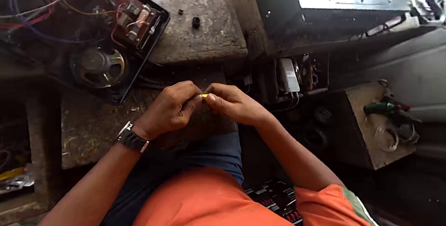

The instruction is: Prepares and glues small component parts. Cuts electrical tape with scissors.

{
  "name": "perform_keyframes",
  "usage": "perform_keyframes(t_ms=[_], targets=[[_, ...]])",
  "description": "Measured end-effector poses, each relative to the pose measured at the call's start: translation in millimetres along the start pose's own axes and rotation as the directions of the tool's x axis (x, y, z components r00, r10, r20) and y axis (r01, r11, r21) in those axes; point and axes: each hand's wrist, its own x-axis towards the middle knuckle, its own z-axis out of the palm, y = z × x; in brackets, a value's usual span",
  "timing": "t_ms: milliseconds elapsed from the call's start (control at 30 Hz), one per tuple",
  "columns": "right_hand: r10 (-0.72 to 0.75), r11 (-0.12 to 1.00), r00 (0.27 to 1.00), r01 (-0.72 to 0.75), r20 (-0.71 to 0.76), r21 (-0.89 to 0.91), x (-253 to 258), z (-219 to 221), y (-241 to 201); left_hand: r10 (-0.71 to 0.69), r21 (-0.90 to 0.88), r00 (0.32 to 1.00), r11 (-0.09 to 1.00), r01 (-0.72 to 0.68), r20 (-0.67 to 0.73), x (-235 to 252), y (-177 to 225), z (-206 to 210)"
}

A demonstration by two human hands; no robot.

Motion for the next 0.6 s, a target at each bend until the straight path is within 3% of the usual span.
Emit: perform_keyframes(t_ms=[67, 133, 200, 333, 467, 533, 600], targets=[[-0.243, 0.88, 0.964, 0.172, -0.107, -0.444, -8, 5, 2, -0.045, -0.107, 0.999, 0.993, 0.047, 0.017, 1, 0, -1], [-0.407, 0.693, 0.908, 0.235, -0.1, -0.682, -10, 10, 8, -0.048, -0.145, 0.998, 0.988, 0.053, 0.035, 2, -1, 0], [-0.484, 0.611, 0.87, 0.257, -0.096, -0.749, -9, 14, 15, -0.031, -0.173, 0.998, 0.984, 0.039, 0.048, 4, -3, 2], [-0.527, 0.609, 0.841, 0.274, -0.121, -0.744, -3, 20, 17, -0.011, -0.133, 1.0, 0.991, 0.012, 0.002, 4, 1, 3], [-0.387, 0.721, 0.903, 0.17, -0.186, -0.672, 5, 27, 5, 0.048, 0.001, 0.995, 0.999, -0.048, -0.085, 1, -2, 3], [-0.176, 0.87, 0.96, 0.047, -0.22, -0.49, 7, 25, -3, 0.069, 0.059, 0.993, 0.996, -0.064, -0.095, 0, -5, 5], [0.086, 0.975, 0.984, -0.115, -0.155, -0.19, 9, 17, -10, 0.081, 0.084, 0.993, 0.994, -0.073, -0.09, -1, -5, 7]])
